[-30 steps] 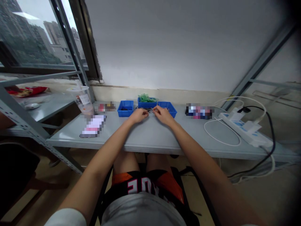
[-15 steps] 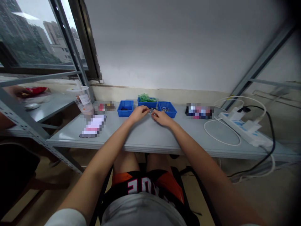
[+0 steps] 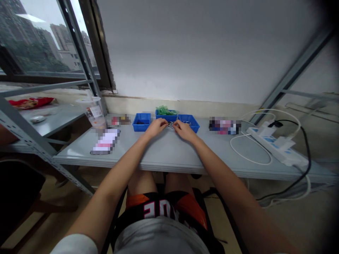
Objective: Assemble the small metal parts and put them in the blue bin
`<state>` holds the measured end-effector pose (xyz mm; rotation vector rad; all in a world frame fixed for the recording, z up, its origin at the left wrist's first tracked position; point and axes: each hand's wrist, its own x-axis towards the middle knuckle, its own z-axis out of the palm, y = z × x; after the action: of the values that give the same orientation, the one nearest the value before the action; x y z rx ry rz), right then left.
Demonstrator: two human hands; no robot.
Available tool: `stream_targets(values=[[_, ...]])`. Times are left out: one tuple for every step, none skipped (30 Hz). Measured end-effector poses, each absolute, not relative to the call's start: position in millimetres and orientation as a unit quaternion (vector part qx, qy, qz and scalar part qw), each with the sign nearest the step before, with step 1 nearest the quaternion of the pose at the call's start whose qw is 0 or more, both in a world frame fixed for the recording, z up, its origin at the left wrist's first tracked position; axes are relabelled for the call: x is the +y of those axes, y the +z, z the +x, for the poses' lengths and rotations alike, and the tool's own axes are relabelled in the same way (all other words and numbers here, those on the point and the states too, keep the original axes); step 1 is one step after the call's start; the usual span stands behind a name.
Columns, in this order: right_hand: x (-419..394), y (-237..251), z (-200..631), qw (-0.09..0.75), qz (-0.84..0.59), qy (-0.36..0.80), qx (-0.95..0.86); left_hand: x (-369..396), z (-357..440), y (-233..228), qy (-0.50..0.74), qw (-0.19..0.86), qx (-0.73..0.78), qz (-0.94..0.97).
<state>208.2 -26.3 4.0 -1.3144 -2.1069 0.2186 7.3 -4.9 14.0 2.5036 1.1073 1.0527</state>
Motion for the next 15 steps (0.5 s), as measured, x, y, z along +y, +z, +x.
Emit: stream_targets(values=[[-26.5, 3.7, 208.3, 0.313, -0.502, 0.088, -0.801, -5.2, 7.2, 14.3, 0.366, 0.104, 0.375, 0.845], [-27.0, 3.6, 208.2, 0.304, -0.505, 0.094, -0.803, -5.5, 7.2, 14.6, 0.377, 0.105, 0.374, 0.841], [-27.6, 3.9, 207.9, 0.295, -0.506, 0.099, -0.804, -5.7, 7.2, 14.9, 0.387, 0.106, 0.374, 0.836], [-28.3, 4.3, 207.6, 0.288, -0.506, 0.102, -0.807, -5.7, 7.2, 15.0, 0.396, 0.107, 0.372, 0.833], [-29.0, 4.8, 207.1, 0.283, -0.506, 0.103, -0.808, -5.6, 7.3, 15.0, 0.401, 0.108, 0.370, 0.831], [-29.5, 5.4, 206.7, 0.280, -0.506, 0.102, -0.810, -5.3, 7.4, 14.9, 0.404, 0.108, 0.370, 0.830], [-29.9, 6.0, 206.2, 0.279, -0.505, 0.101, -0.810, -4.8, 7.4, 14.6, 0.406, 0.107, 0.369, 0.829], [-30.2, 6.5, 205.7, 0.279, -0.504, 0.100, -0.811, -4.2, 7.5, 14.2, 0.406, 0.107, 0.367, 0.830], [-30.3, 6.9, 205.4, 0.279, -0.503, 0.100, -0.812, -3.6, 7.5, 13.8, 0.406, 0.107, 0.365, 0.831], [-30.4, 7.1, 205.1, 0.279, -0.503, 0.101, -0.812, -2.9, 7.5, 13.3, 0.407, 0.107, 0.364, 0.831], [-30.4, 7.3, 205.1, 0.279, -0.503, 0.104, -0.811, -2.4, 7.4, 12.9, 0.408, 0.108, 0.363, 0.831], [-30.2, 7.3, 205.1, 0.280, -0.503, 0.105, -0.811, -2.0, 7.3, 12.6, 0.409, 0.109, 0.363, 0.830], [-30.0, 7.3, 205.3, 0.282, -0.501, 0.105, -0.812, -1.7, 7.3, 12.3, 0.409, 0.110, 0.362, 0.830], [-29.8, 7.2, 205.6, 0.285, -0.498, 0.103, -0.812, -1.6, 7.2, 12.2, 0.409, 0.113, 0.362, 0.830], [-29.5, 7.1, 205.9, 0.290, -0.495, 0.099, -0.813, -1.6, 7.1, 12.1, 0.410, 0.116, 0.363, 0.829]])
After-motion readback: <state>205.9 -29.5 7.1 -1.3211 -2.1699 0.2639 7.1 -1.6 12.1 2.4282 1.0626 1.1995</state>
